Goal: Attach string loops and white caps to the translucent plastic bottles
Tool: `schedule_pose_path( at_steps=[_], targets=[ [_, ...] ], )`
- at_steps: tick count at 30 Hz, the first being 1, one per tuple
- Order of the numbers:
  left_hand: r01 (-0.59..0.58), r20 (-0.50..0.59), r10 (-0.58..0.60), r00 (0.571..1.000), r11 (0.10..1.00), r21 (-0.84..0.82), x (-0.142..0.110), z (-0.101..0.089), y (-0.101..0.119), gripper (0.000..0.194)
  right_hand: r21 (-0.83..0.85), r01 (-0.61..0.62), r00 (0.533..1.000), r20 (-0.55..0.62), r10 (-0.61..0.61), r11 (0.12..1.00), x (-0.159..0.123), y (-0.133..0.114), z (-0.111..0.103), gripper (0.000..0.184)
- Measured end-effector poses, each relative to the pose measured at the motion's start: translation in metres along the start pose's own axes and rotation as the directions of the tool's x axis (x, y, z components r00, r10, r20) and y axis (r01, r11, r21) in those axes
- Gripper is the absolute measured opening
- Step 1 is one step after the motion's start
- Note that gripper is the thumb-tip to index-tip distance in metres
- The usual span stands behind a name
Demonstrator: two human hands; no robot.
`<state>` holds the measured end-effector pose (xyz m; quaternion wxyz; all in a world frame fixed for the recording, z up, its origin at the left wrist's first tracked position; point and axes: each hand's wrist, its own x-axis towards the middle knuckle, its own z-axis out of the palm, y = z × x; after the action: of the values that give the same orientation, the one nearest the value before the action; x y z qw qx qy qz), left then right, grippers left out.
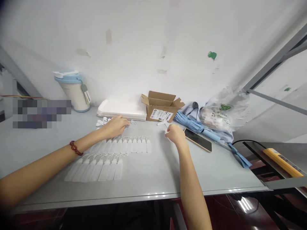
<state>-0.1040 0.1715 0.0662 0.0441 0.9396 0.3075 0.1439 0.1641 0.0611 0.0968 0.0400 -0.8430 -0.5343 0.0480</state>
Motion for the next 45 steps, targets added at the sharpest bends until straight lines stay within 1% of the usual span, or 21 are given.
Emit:
schedule_pose_path(
  at_steps=[5,9,11,13,15,17,20,23,25,27,30,31,32,33,34,35,36,37,39,41,45],
  targets=[
    [0.017,-0.017,-0.017,1.0,0.999,-0.045,0.0,-0.001,-0.002,0.043,-0.082,-0.039,0.999,0.026,0.042,0.996,0.0,0.003,-0.002,0.025],
    [0.048,-0.057,-0.054,0.997,0.994,-0.103,-0.005,-0.01,-0.002,0.051,-0.128,-0.064,0.997,0.036,0.069,0.99,-0.001,0.002,-0.001,0.024],
    [0.088,-0.089,-0.105,0.991,0.981,-0.174,-0.01,-0.015,-0.001,0.053,-0.141,-0.068,0.996,0.049,0.076,0.988,-0.001,0.0,0.0,0.022],
    [0.14,-0.114,-0.179,0.977,0.949,-0.283,-0.016,-0.019,-0.002,0.054,-0.145,-0.068,0.995,0.061,0.078,0.987,-0.001,-0.002,0.001,0.022],
    [0.184,-0.117,-0.246,0.962,0.905,-0.384,-0.022,-0.02,-0.005,0.053,-0.143,-0.066,0.995,0.064,0.076,0.987,-0.002,-0.005,0.002,0.022],
    [0.203,-0.12,-0.279,0.953,0.879,-0.431,-0.029,-0.021,-0.007,0.053,-0.134,-0.058,0.996,0.059,0.067,0.989,-0.002,-0.006,0.002,0.021],
    [0.204,-0.148,-0.301,0.942,0.864,-0.461,-0.037,-0.022,-0.009,0.052,-0.098,-0.02,0.999,0.032,0.023,0.995,-0.005,-0.009,0.003,0.018],
    [0.195,-0.174,-0.308,0.935,0.859,-0.474,-0.042,-0.026,-0.006,0.051,-0.023,0.048,0.998,-0.029,-0.049,0.999,-0.007,-0.015,0.004,0.011],
    [0.177,-0.203,-0.295,0.934,0.873,-0.455,-0.044,-0.028,-0.002,0.051,0.052,0.107,0.991,-0.081,-0.103,0.993,-0.01,-0.023,0.005,0.009],
    [0.14,-0.241,-0.254,0.937,0.903,-0.406,-0.046,-0.028,0.004,0.052,0.149,0.181,0.978,-0.132,-0.162,0.972,-0.014,-0.034,0.007,0.009],
    [0.068,-0.287,-0.159,0.945,0.951,-0.302,-0.049,-0.027,0.013,0.052,0.316,0.306,0.95,-0.167,-0.264,0.898,-0.026,-0.055,0.01,0.012],
    [0.045,-0.291,-0.126,0.948,0.962,-0.271,-0.05,-0.026,0.016,0.052,0.382,0.343,0.939,-0.159,-0.305,0.858,-0.032,-0.062,0.012,0.013],
    [0.022,-0.292,-0.095,0.952,0.97,-0.244,-0.051,-0.025,0.02,0.052,0.473,0.38,0.923,-0.143,-0.356,0.795,-0.038,-0.068,0.013,0.014],
    [-0.003,-0.294,-0.064,0.954,0.975,-0.222,-0.052,-0.024,0.023,0.052,0.674,0.378,0.902,-0.115,-0.415,0.634,-0.044,-0.074,0.014,0.014],
    [-0.031,-0.296,-0.031,0.955,0.978,-0.205,-0.053,-0.024,0.027,0.052,0.813,0.334,0.879,-0.086,-0.468,0.478,-0.05,-0.079,0.016,0.014],
    [-0.062,-0.3,0.002,0.954,0.98,-0.191,-0.054,-0.024,0.03,0.052,0.891,0.278,0.862,-0.066,-0.503,0.359,-0.056,-0.084,0.017,0.014],
    [-0.094,-0.306,0.036,0.951,0.979,-0.179,-0.055,-0.024,0.033,0.052,0.937,0.218,0.851,-0.046,-0.522,0.273,-0.06,-0.087,0.018,0.015],
    [-0.127,-0.311,0.069,0.948,0.977,-0.17,-0.056,-0.024,0.035,0.051,0.957,0.177,0.848,-0.031,-0.53,0.228,-0.063,-0.09,0.019,0.016],
    [-0.184,-0.323,0.124,0.938,0.97,-0.162,-0.057,-0.025,0.04,0.051,0.971,0.139,0.854,-0.017,-0.519,0.197,-0.066,-0.093,0.021,0.018],
    [-0.223,-0.327,0.161,0.931,0.961,-0.162,-0.059,-0.026,0.043,0.053,0.973,0.136,0.865,-0.025,-0.5,0.187,-0.065,-0.094,0.022,0.019],
    [-0.244,-0.328,0.172,0.929,0.95,-0.194,-0.061,-0.028,0.046,0.056,0.966,0.174,0.891,-0.071,-0.449,0.191,-0.059,-0.093,0.027,0.019]
  ],
)
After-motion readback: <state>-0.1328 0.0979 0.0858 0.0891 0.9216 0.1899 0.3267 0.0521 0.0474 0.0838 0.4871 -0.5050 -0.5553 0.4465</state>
